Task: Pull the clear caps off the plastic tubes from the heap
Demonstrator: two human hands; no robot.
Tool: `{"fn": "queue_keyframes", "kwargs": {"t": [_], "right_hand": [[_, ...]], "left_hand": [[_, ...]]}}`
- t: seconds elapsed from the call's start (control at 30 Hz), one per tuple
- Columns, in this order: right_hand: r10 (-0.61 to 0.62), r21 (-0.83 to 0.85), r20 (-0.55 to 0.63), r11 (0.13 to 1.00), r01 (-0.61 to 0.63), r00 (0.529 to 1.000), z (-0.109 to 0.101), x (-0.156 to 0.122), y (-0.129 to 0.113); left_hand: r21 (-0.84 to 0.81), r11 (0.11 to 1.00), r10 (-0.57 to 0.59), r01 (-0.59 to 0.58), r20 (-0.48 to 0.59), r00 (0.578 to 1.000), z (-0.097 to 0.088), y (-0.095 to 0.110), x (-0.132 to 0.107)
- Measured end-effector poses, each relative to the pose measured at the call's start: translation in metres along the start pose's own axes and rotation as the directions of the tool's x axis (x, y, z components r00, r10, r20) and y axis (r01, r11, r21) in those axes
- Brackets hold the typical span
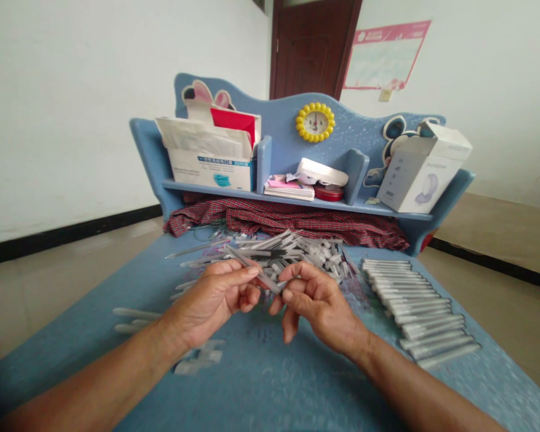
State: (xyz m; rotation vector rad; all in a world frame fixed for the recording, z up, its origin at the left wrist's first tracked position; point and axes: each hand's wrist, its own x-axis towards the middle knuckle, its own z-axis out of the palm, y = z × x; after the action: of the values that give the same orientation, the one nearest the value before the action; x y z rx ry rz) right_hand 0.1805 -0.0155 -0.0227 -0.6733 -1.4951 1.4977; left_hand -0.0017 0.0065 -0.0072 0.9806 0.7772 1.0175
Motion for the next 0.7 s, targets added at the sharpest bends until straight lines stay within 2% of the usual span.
{"fn": "queue_keyframes", "kwargs": {"t": [0.23,0.47,0.57,0.7], "right_hand": [[0.075,-0.185,-0.152,0.977,-0.102,0.986,0.0033,-0.0006,0.0021],[0.152,-0.109,-0.098,0.981,-0.162,0.984,0.0045,-0.0008,0.0027],[0.133,-0.142,-0.124,0.979,-0.150,0.983,0.0046,-0.0002,0.0044],[0.046,-0.312,-0.167,0.945,-0.097,0.985,0.0036,-0.0003,0.0089]], "left_hand": [[0.051,0.994,0.097,-0.094,-0.062,0.993,0.0030,0.0033,-0.0019],[0.078,0.992,0.102,-0.096,-0.077,0.992,0.0040,0.0032,-0.0027],[0.090,0.991,0.108,-0.101,-0.081,0.991,0.0034,0.0030,-0.0019],[0.107,0.990,0.100,-0.090,-0.096,0.990,0.0039,0.0027,-0.0017]]}}
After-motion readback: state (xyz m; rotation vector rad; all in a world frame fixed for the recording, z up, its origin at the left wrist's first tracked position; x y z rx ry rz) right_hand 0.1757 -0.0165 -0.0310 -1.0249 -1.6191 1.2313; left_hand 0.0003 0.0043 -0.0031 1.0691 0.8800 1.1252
